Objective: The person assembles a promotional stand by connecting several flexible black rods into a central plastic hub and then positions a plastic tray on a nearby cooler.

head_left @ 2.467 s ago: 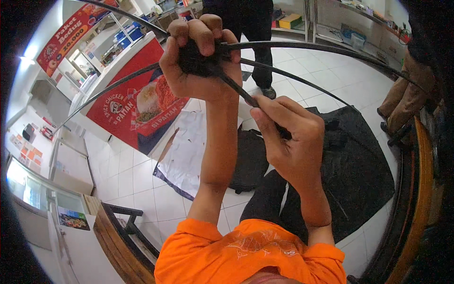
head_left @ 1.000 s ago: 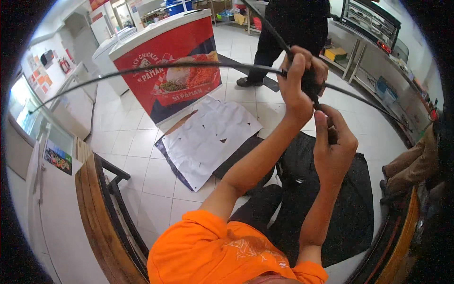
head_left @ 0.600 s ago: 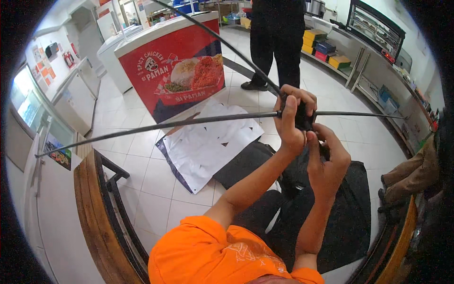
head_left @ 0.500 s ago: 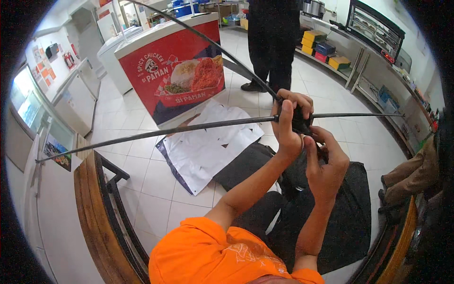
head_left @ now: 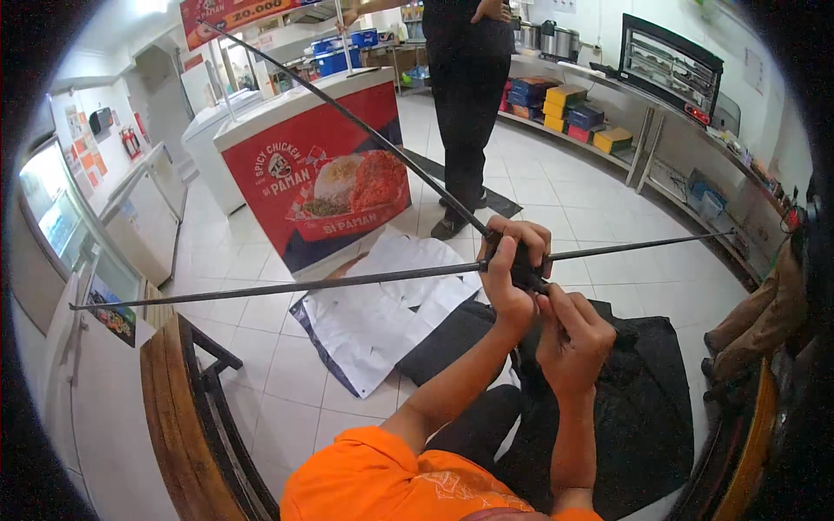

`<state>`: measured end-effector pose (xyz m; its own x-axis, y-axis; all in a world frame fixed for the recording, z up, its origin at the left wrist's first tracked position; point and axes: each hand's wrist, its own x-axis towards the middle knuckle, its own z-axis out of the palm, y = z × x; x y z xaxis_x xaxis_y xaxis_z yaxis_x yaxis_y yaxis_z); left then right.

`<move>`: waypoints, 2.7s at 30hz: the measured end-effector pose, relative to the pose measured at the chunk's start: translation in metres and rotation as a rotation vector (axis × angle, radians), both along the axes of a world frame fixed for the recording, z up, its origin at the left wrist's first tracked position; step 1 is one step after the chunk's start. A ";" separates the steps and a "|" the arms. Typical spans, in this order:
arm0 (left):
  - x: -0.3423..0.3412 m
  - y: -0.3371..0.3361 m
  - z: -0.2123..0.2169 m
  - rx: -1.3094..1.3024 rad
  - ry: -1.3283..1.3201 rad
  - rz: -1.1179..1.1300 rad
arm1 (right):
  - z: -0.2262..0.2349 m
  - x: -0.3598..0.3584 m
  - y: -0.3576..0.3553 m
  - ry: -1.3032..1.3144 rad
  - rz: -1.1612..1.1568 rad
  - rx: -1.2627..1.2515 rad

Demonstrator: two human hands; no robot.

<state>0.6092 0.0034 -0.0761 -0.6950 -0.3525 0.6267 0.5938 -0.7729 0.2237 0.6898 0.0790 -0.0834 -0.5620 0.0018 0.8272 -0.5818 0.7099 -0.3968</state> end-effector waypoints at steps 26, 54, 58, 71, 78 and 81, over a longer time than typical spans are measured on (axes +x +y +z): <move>-0.009 -0.009 -0.021 -0.056 -0.056 -0.139 | -0.014 0.020 0.019 -0.275 0.000 -0.049; -0.012 -0.005 -0.022 0.054 -0.058 -0.105 | -0.023 0.021 0.024 -0.248 0.092 -0.094; -0.020 -0.022 -0.018 0.040 -0.089 -0.069 | -0.043 0.031 0.045 -0.432 0.033 -0.131; -0.018 -0.050 -0.015 0.165 -0.079 -0.175 | -0.027 0.041 0.034 -0.077 -0.124 0.111; -0.017 -0.063 0.006 0.244 0.004 -0.278 | 0.009 0.041 0.029 0.038 -0.243 0.347; -0.016 -0.076 0.004 0.317 -0.004 -0.293 | 0.006 0.042 0.013 0.004 -0.214 0.322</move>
<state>0.5931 -0.0731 -0.0716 -0.7964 -0.3147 0.5165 0.3389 -0.9395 -0.0499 0.7313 0.0921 -0.0774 -0.5740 -0.1417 0.8065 -0.4080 0.9034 -0.1317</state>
